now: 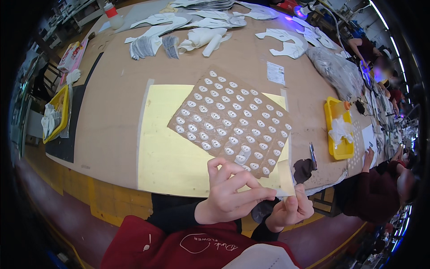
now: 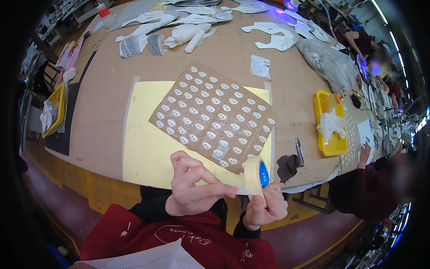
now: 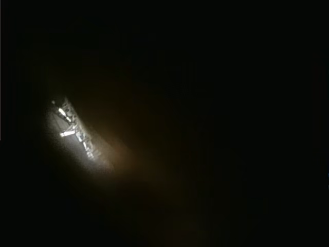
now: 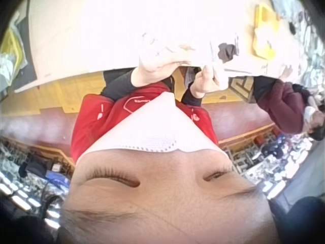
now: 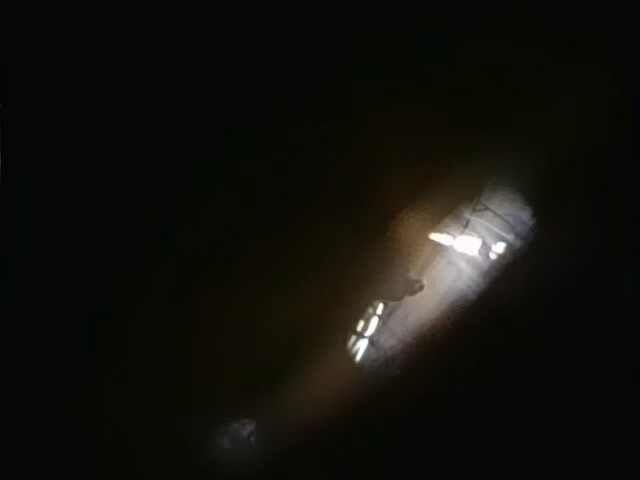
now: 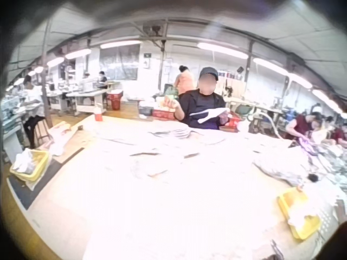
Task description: The person places small white stickers onto a brown cardboard sheet arranged in a grid. They use both hands to position each sticker and occasionally adjust the sheet. The person also handles a roll of tape and a small orange bottle near the end of the clip.
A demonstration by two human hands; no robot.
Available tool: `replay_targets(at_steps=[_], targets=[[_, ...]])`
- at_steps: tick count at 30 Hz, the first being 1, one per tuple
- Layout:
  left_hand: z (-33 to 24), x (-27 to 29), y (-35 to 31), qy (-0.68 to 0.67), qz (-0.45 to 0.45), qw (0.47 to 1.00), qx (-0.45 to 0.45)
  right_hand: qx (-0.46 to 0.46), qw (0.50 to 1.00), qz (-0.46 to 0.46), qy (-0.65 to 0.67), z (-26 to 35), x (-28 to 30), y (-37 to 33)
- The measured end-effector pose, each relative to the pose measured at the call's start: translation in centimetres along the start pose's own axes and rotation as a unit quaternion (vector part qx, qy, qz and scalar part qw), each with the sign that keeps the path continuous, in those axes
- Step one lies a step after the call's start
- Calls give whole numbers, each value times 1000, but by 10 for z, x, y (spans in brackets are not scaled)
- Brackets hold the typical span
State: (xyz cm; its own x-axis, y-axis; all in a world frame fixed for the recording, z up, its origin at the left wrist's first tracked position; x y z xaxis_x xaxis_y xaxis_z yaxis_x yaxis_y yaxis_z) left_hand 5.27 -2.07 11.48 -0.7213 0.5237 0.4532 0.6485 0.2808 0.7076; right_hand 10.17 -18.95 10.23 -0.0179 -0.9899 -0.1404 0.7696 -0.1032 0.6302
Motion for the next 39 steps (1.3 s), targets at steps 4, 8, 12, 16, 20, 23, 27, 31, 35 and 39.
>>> replay_targets(at_steps=[4,8,12,16,20,23,27,31,35,39], targets=[[-2,3,-1,-18,19,999,41,-44,998,17,49,-3,9,-2],[131,109,-29,2,-233,908,349,-78,916,-391,49,-11,156,39],[194,159,-43,11,-266,893,363,123,926,-209,-288,-27,174,47],[156,117,-29,-7,-185,920,346,59,850,76,-518,-82,184,70],[135,88,-29,-82,-96,948,293,-20,815,152,-558,-107,173,70],[117,71,-30,-130,-3,950,283,-23,838,144,-526,-110,161,64],[99,59,-30,-140,116,955,233,-54,920,71,-382,-86,132,53],[76,29,-28,-153,197,956,152,-117,965,225,-65,-37,45,22],[58,17,-27,-157,242,949,127,-276,878,379,99,-29,-11,7],[56,15,-30,-178,221,945,162,-290,862,398,123,-33,-30,-2]])
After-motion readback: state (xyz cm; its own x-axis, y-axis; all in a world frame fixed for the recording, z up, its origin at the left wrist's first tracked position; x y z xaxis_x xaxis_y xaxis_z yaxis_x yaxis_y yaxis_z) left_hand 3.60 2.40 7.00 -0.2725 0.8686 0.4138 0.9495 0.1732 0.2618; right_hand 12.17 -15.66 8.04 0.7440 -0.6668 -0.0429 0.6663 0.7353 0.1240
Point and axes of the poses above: each hand's wrist, its own y-axis towards the middle knuckle, its own x-axis out of the back of the hand, z = x × y, the point moved 3 cm from there along y, towards the middle knuckle, and after that the axes turned 13 degrees about y, right-handed, at the moved point
